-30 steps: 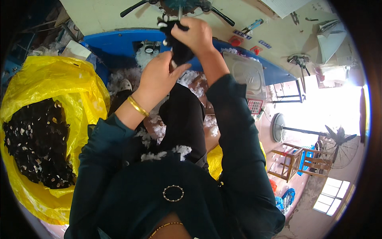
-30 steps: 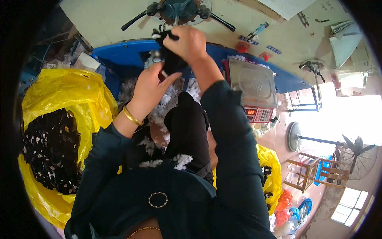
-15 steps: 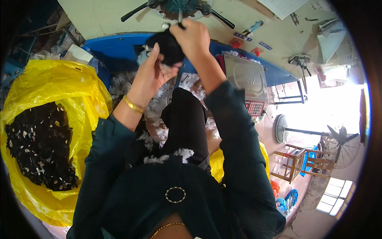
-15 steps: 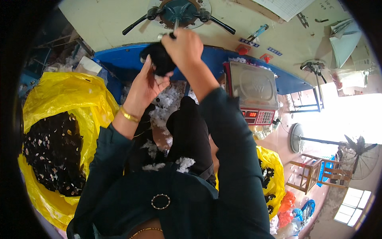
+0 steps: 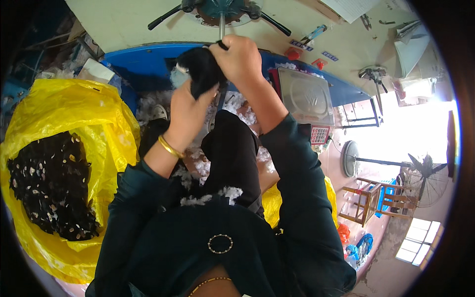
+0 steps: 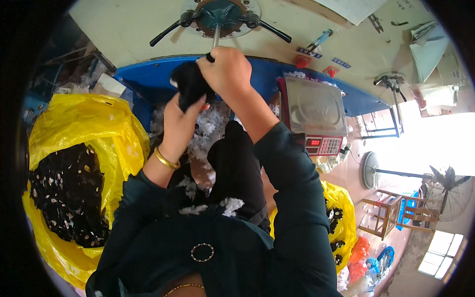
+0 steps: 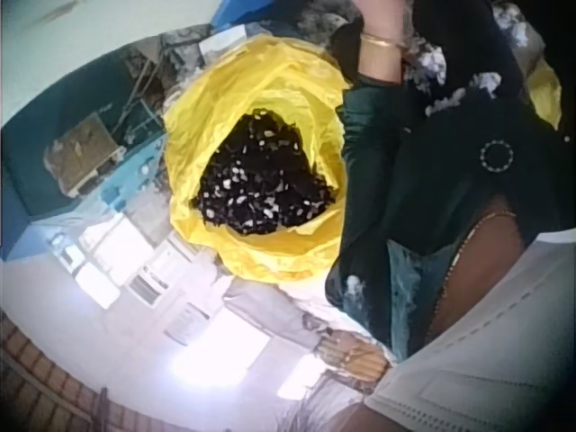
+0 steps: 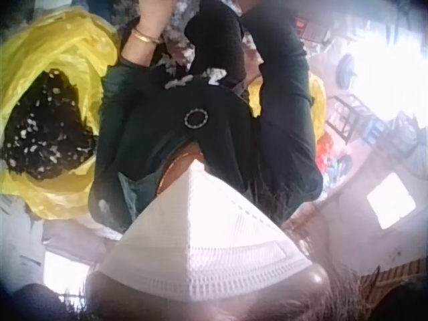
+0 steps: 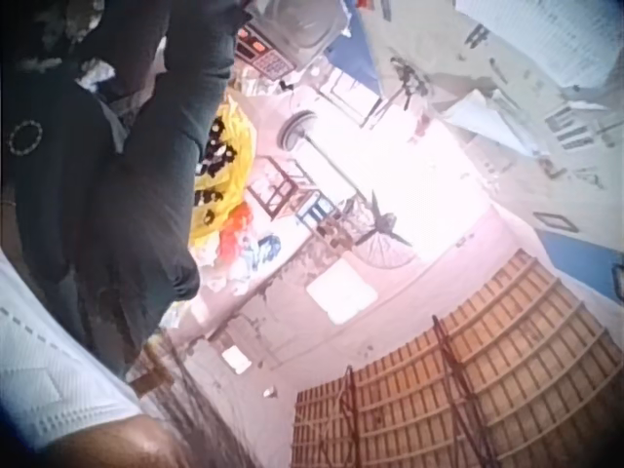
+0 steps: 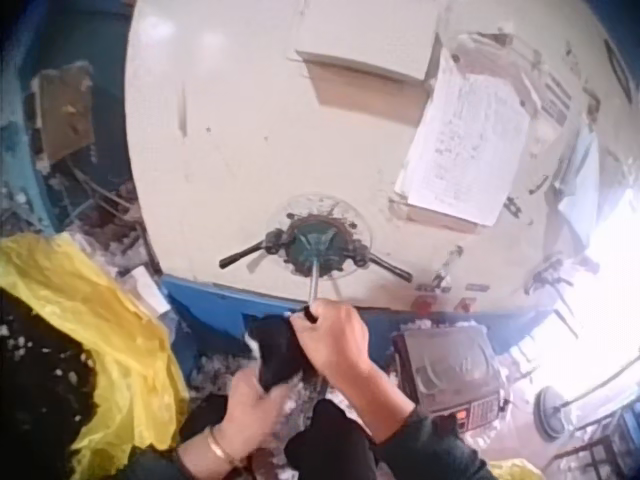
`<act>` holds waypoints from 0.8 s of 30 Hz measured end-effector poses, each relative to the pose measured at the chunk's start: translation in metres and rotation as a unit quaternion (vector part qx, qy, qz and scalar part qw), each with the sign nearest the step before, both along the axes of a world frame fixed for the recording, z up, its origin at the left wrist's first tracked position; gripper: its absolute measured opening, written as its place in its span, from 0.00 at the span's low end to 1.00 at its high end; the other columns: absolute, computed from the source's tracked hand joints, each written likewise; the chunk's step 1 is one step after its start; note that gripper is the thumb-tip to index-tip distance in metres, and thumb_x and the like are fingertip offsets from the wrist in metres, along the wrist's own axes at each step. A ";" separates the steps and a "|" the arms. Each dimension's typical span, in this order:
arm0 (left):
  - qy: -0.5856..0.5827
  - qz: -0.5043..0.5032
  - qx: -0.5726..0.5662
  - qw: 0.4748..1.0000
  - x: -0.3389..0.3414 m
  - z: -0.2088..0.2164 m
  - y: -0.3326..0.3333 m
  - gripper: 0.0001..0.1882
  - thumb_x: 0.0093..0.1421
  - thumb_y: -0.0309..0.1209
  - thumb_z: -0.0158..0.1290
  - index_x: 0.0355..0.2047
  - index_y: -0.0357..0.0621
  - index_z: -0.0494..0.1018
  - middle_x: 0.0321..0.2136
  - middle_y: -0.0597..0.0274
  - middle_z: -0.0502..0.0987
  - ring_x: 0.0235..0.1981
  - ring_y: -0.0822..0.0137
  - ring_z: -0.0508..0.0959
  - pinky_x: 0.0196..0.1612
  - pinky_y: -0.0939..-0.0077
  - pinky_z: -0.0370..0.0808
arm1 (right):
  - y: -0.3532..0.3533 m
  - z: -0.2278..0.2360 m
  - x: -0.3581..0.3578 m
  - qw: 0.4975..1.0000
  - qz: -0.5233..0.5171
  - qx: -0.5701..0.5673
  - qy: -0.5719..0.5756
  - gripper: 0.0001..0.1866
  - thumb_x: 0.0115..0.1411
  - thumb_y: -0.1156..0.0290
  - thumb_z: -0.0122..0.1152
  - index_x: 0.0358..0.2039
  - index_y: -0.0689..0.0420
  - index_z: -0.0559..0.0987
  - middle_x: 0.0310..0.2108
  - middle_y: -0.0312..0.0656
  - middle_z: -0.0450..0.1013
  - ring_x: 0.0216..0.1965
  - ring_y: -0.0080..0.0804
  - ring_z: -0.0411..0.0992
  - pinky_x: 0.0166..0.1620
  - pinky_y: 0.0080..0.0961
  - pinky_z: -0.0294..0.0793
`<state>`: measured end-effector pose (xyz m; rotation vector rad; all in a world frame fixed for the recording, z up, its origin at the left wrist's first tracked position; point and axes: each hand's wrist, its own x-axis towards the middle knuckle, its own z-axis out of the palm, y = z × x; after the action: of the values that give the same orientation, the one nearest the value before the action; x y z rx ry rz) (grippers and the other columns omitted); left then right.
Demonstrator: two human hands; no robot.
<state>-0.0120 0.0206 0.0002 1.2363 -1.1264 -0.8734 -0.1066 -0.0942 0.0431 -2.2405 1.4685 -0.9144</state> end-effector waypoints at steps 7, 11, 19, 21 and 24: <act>0.305 -0.105 0.013 0.946 0.005 0.009 -0.046 0.14 0.62 0.34 0.54 0.41 0.35 0.71 0.30 0.60 0.77 0.30 0.72 0.78 0.35 0.81 0.76 | -0.032 -0.013 0.012 0.997 -0.021 0.029 -0.067 0.16 0.47 0.59 0.60 0.19 0.61 0.75 0.21 0.52 0.73 0.27 0.54 0.72 0.31 0.40 0.72; 0.339 -0.085 0.074 0.934 0.005 -0.013 -0.010 0.18 0.62 0.37 0.55 0.46 0.37 0.71 0.38 0.59 0.77 0.39 0.71 0.78 0.46 0.75 0.76 | -0.006 -0.016 -0.002 0.991 0.045 0.027 -0.124 0.13 0.46 0.65 0.63 0.18 0.62 0.74 0.19 0.51 0.70 0.22 0.48 0.70 0.27 0.34 0.69; 0.306 -0.104 0.027 0.946 0.011 -0.020 -0.017 0.05 0.58 0.29 0.58 0.33 0.45 0.73 0.32 0.64 0.75 0.35 0.62 0.75 0.42 0.73 0.71 | -0.009 -0.051 -0.023 0.953 0.158 0.033 -0.257 0.14 0.50 0.67 0.60 0.18 0.62 0.67 0.16 0.47 0.59 0.19 0.26 0.56 0.23 0.27 0.60; 0.045 -0.033 -0.077 0.995 0.008 -0.028 -0.027 0.10 0.54 0.25 0.60 0.35 0.42 0.72 0.36 0.61 0.75 0.39 0.64 0.74 0.45 0.73 0.70 | -0.012 -0.059 -0.020 0.931 0.174 0.026 -0.318 0.14 0.50 0.67 0.59 0.19 0.63 0.68 0.16 0.47 0.60 0.19 0.25 0.57 0.24 0.27 0.62; -0.258 0.033 -0.203 0.944 0.021 -0.037 -0.063 0.19 0.45 0.22 0.63 0.37 0.39 0.69 0.41 0.52 0.72 0.44 0.49 0.71 0.48 0.67 0.68 | -0.037 -0.063 -0.014 0.955 0.139 -0.095 -0.244 0.12 0.50 0.67 0.58 0.21 0.64 0.71 0.18 0.53 0.65 0.18 0.36 0.63 0.25 0.30 0.65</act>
<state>0.0086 -0.0422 -0.0367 1.1697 -1.5784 -0.2351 -0.1201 -0.1312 -0.0196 -2.0640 0.8542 -1.4281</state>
